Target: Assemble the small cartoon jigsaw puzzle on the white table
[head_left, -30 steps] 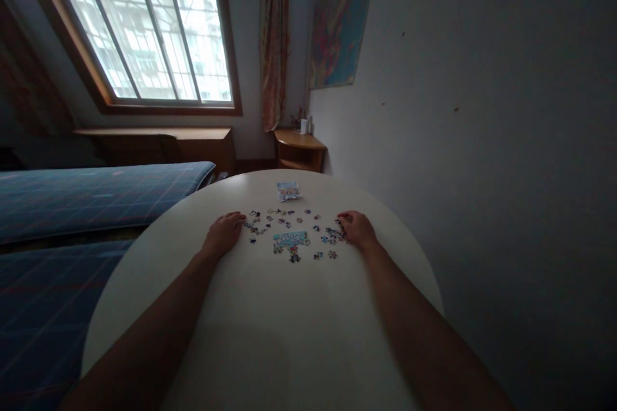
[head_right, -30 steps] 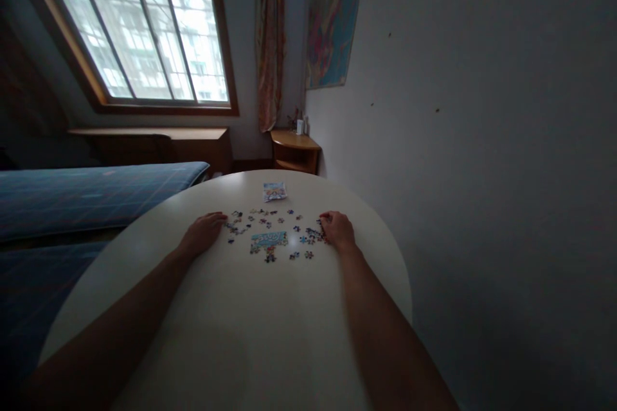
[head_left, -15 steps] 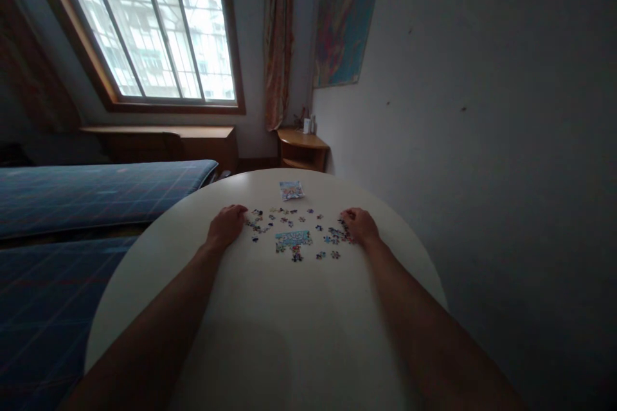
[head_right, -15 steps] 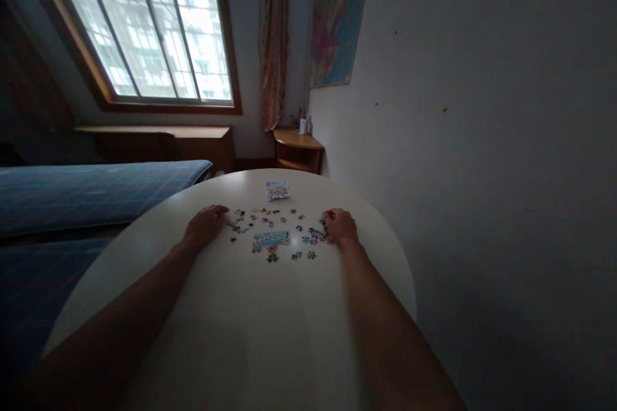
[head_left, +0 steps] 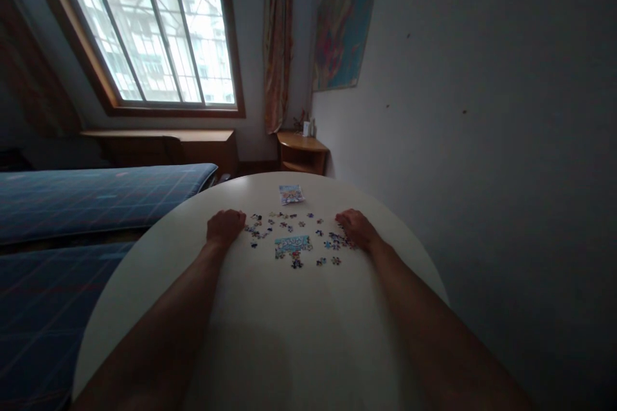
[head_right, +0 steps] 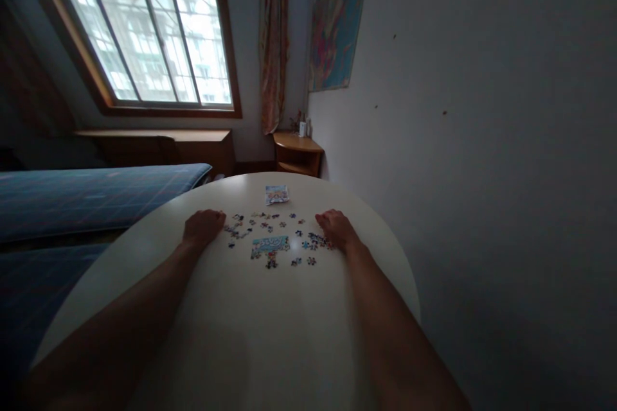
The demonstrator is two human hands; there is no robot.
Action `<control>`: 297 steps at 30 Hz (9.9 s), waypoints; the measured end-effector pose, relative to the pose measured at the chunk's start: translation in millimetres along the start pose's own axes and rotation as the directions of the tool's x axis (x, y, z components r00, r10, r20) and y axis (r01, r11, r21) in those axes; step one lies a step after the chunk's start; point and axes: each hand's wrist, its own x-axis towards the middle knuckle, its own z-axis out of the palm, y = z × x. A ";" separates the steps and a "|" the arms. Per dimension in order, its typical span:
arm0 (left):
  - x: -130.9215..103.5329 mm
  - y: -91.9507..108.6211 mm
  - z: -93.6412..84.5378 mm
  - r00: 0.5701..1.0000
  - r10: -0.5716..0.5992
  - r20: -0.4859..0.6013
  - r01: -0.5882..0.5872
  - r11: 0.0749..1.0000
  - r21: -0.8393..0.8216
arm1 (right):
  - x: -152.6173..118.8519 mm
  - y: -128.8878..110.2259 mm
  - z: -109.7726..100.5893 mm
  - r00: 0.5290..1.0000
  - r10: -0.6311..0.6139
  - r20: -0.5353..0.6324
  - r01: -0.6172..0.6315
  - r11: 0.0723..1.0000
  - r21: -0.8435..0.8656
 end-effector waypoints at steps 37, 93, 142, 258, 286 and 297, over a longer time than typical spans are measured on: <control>36.8 -8.3 15.7 0.933 0.309 -0.186 -0.316 0.949 -0.009 | 69.7 -46.8 1.5 0.924 -0.134 0.358 0.131 0.991 0.032; 63.6 -39.7 -4.4 0.709 0.402 0.579 -0.058 0.852 -0.520 | 10.5 -8.1 -14.9 0.960 -0.231 0.160 0.244 0.967 -0.070; 4.8 -11.2 -0.1 0.852 0.457 0.256 -0.394 0.881 -0.260 | -30.8 -12.9 -19.1 0.992 -0.041 0.116 -0.006 0.927 0.375; -104.0 56.8 -48.4 0.466 0.885 0.004 -0.717 0.380 -0.584 | -58.4 -112.4 -17.1 0.816 -0.459 0.352 0.363 0.880 0.307; -102.0 54.7 -44.7 0.469 0.883 -0.014 -0.702 0.362 -0.613 | -59.5 -110.1 -22.0 0.842 -0.409 0.351 0.329 0.906 0.265; -102.2 54.3 -43.3 0.464 0.886 -0.004 -0.705 0.366 -0.608 | -60.1 -108.0 -24.4 0.826 -0.433 0.361 0.343 0.894 0.288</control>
